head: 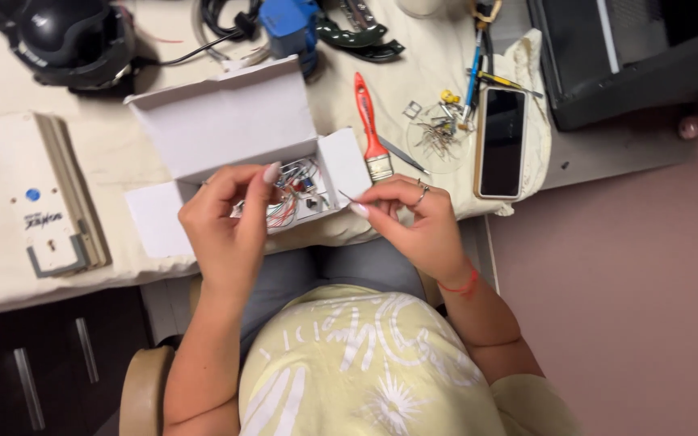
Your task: The person sits at a cluttered desk and sorts through a small pile of loose wires and electronic components. They pick up individual wires, separate them, and place them back into a white box or onto the desk surface.
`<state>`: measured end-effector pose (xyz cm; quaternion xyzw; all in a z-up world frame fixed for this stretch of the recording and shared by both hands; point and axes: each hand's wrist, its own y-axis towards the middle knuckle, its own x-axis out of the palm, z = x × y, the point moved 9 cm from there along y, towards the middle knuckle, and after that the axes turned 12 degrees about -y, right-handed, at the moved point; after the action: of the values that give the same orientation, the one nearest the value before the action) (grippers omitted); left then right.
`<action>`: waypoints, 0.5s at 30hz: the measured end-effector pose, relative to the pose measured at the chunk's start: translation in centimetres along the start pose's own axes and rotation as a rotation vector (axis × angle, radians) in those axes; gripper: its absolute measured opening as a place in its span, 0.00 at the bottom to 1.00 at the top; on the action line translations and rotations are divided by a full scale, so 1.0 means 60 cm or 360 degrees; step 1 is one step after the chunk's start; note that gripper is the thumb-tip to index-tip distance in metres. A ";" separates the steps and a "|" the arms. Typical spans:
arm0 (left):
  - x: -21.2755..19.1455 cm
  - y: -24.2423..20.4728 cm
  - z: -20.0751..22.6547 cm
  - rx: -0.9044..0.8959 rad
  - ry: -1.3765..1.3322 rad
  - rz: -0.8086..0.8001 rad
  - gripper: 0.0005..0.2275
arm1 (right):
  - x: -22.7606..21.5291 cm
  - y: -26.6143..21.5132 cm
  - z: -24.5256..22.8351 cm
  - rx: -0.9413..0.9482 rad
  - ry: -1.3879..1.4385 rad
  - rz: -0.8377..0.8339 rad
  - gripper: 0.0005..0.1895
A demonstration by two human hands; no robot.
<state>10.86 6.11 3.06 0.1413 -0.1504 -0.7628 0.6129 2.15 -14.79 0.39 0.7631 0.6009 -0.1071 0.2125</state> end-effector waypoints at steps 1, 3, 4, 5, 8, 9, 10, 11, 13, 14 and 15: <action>-0.010 -0.010 -0.009 -0.0003 0.0012 0.0021 0.05 | 0.015 0.009 -0.004 -0.0008 0.0007 -0.0022 0.08; -0.034 -0.030 -0.048 -0.0236 -0.0098 0.0130 0.04 | 0.028 0.019 -0.052 -0.0412 -0.0511 0.0175 0.09; -0.038 -0.036 -0.050 -0.0235 -0.0092 0.0147 0.04 | 0.035 0.019 -0.055 -0.0423 -0.0505 0.0161 0.09; -0.043 -0.041 -0.053 -0.0253 -0.0076 0.0168 0.04 | 0.039 0.019 -0.059 -0.0444 -0.0540 0.0186 0.08; -0.053 -0.049 -0.050 -0.0172 0.0066 0.0140 0.04 | 0.052 0.018 -0.054 -0.0422 -0.0490 0.0164 0.08; -0.050 -0.052 -0.043 -0.0086 0.0190 0.0072 0.04 | 0.055 0.016 -0.044 -0.0358 -0.0408 0.0126 0.09; -0.054 -0.064 -0.052 -0.0086 0.0183 0.0069 0.04 | 0.065 0.010 -0.050 -0.0355 -0.0414 0.0128 0.09; -0.042 -0.075 -0.054 -0.0007 0.0215 -0.0083 0.02 | 0.084 0.005 -0.049 -0.0299 -0.0256 0.0004 0.12; -0.024 -0.086 -0.058 0.0094 0.0230 -0.0239 0.02 | 0.101 0.000 -0.046 -0.0252 -0.0116 -0.0105 0.15; -0.017 -0.093 -0.052 0.0163 0.0212 -0.0297 0.02 | 0.111 -0.006 -0.040 -0.0222 -0.0100 -0.0178 0.10; -0.009 -0.102 -0.047 0.0233 0.0194 -0.0354 0.02 | 0.120 -0.012 -0.035 -0.0191 -0.0083 -0.0251 0.06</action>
<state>6.65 7.74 -1.93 0.2474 -0.1516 -0.8030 0.5205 3.09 -7.41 -0.94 0.6963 0.6587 -0.1073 0.2642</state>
